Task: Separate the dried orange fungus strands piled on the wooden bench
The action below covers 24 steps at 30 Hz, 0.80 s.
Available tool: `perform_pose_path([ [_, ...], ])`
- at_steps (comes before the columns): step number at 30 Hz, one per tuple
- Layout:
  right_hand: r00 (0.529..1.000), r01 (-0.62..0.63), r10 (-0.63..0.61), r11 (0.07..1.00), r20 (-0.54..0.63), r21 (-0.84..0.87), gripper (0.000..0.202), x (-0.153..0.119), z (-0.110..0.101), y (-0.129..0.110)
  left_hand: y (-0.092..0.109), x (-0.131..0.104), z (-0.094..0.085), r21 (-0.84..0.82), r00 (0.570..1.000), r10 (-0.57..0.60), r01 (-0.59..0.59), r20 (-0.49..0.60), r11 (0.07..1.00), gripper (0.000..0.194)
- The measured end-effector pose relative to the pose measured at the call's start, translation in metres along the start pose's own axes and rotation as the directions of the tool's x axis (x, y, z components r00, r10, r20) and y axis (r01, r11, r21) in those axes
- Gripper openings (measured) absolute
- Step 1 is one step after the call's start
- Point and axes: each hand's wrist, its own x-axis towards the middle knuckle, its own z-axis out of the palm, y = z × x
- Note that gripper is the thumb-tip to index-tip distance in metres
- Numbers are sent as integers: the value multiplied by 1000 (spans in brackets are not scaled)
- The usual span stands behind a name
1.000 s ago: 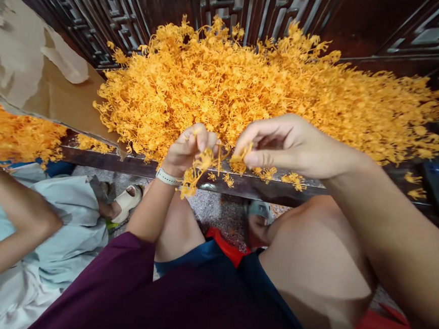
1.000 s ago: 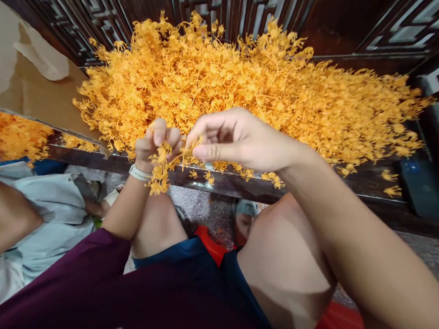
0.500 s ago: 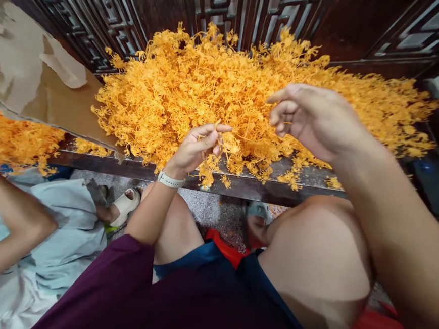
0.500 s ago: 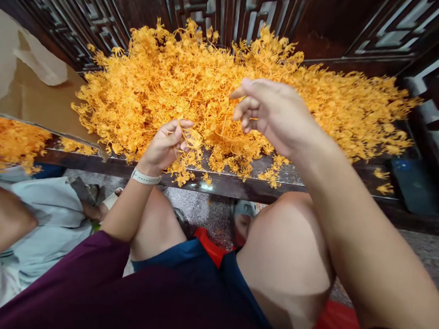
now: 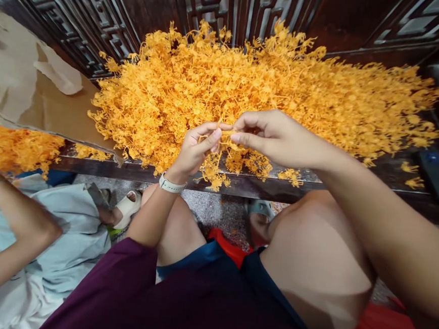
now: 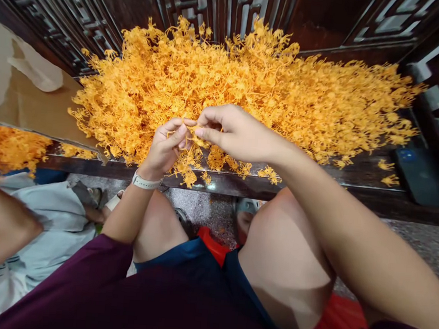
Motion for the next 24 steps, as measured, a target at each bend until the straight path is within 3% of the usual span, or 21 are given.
perform_pose_path([
  [4, 997, 55, -61, 993, 49, 103, 37, 3, 1, 0, 0, -2, 2, -57, 1000, -8, 7, -22, 998, 13],
  [8, 960, 89, -147, 967, 239, 237, 36, 4, 2, -2, 3, -7, 4, -159, 980, -15, 48, 200, 986, 17],
  [11, 956, 94, -185, 929, 229, 358, 34, 5, 4, -5, 8, -9, 8, -252, 966, -33, 100, 255, 963, 22],
  [18, 999, -32, 16, 926, 46, 377, 35, 13, 13, -11, 16, -5, 4, -269, 992, -123, 129, 39, 955, 29],
  [24, 991, 41, 5, 940, -132, 339, 33, 18, 23, -10, 16, -4, 7, -346, 992, -81, 42, -100, 937, 24],
])
